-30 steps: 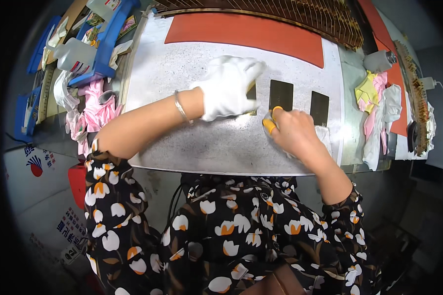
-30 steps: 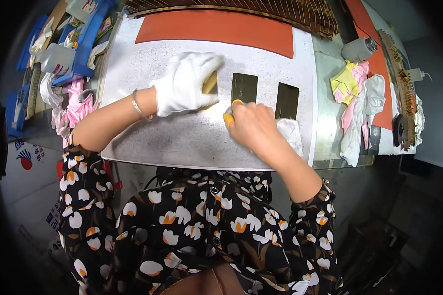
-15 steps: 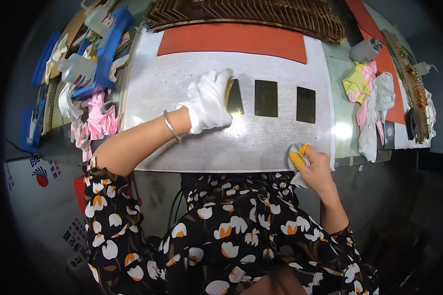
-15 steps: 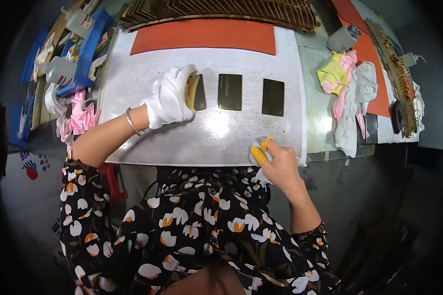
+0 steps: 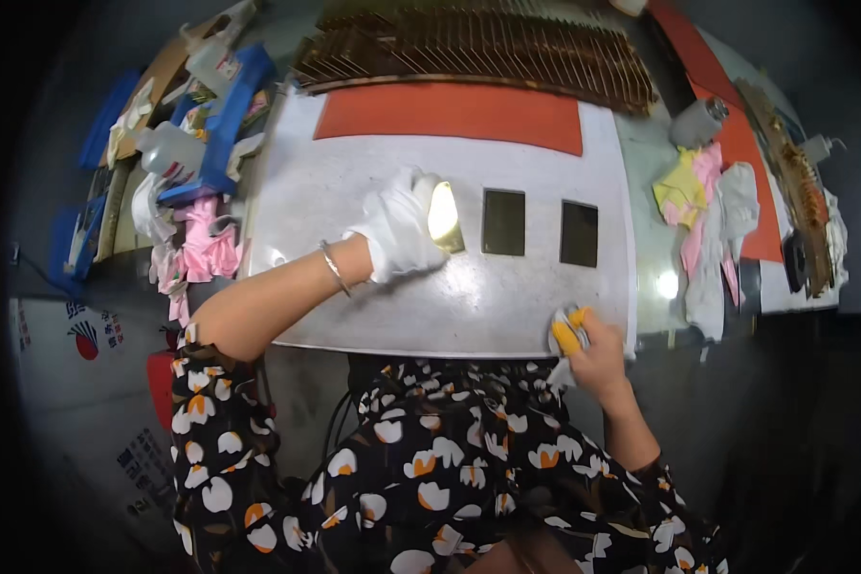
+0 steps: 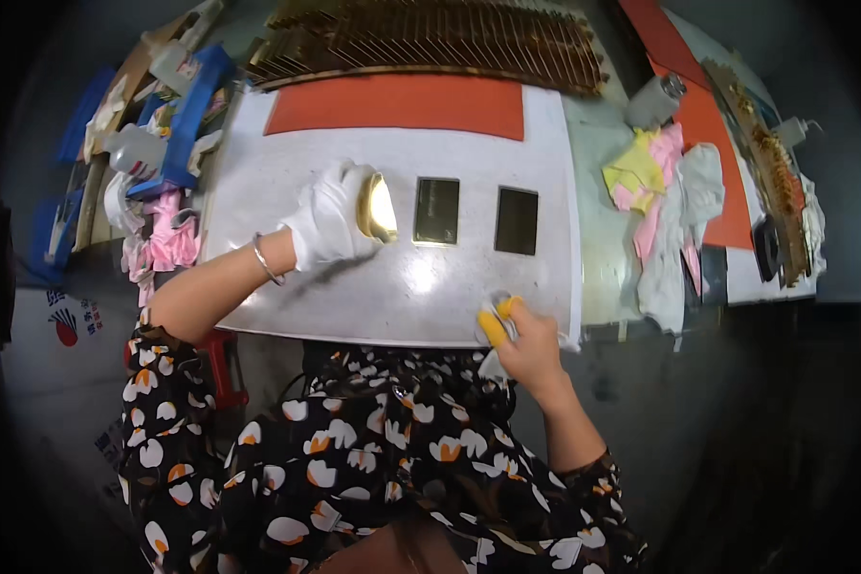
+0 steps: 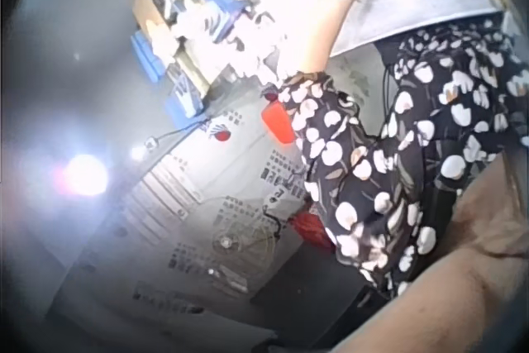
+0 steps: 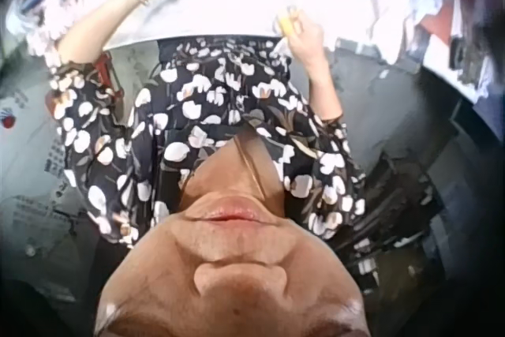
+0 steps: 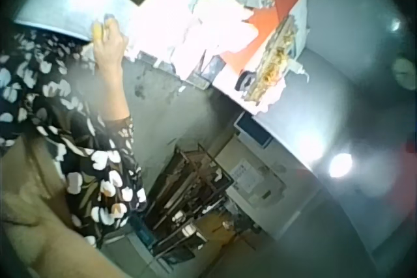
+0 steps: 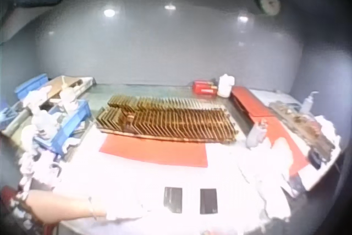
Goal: The person applies liquid from a squeeze bottle onto a white cloth and wipes several rectangular brass plates arranged on a metal workbench. The person repeatedly picks up the plates, cleans them individually, and places them back into a stack or on the table.
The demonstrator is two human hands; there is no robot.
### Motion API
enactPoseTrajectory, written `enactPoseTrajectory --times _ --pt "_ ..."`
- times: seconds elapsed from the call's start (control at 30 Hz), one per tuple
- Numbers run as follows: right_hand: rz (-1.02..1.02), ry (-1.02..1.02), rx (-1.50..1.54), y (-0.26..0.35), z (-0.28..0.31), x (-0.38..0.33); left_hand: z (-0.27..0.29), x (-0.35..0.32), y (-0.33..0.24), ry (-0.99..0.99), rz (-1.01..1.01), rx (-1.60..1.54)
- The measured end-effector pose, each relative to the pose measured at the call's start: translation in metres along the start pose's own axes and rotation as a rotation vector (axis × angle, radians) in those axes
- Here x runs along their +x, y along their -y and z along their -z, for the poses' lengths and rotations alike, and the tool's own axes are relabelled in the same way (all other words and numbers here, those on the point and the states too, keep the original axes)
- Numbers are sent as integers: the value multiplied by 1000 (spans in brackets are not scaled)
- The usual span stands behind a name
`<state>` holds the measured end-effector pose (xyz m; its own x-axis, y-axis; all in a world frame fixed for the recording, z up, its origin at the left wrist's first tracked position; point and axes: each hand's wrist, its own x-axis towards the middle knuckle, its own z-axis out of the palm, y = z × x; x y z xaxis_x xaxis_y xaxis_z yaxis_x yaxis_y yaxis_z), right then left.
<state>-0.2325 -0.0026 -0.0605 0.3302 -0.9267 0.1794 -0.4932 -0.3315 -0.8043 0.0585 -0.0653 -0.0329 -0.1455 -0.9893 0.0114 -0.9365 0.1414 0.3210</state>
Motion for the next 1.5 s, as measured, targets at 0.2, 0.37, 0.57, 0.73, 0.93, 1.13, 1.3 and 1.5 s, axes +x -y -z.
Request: enactPoseTrajectory --times 0.2,0.37,0.57,0.73,0.93,1.13,1.3,1.5 --pt "13 -97 -2 -5 -1 -10 27 3 -4 157 -12 111" --pt "94 -209 49 -24 -2 -23 105 59 68 -206 8 382" --pt "2 -251 95 -16 -6 -16 133 152 107 37 84 417" --pt "-107 -307 69 -13 -3 -22 117 192 86 174 -9 445" --pt "-66 -263 8 -15 -1 -18 140 154 70 84 -135 166" --pt "52 -240 25 -25 -1 -20 40 55 2 -40 -294 -11" --pt "-31 -186 249 -25 -3 -20 -5 51 -45 276 -133 82" --pt "104 -213 144 -19 -1 -17 4 52 -63 277 -42 74"
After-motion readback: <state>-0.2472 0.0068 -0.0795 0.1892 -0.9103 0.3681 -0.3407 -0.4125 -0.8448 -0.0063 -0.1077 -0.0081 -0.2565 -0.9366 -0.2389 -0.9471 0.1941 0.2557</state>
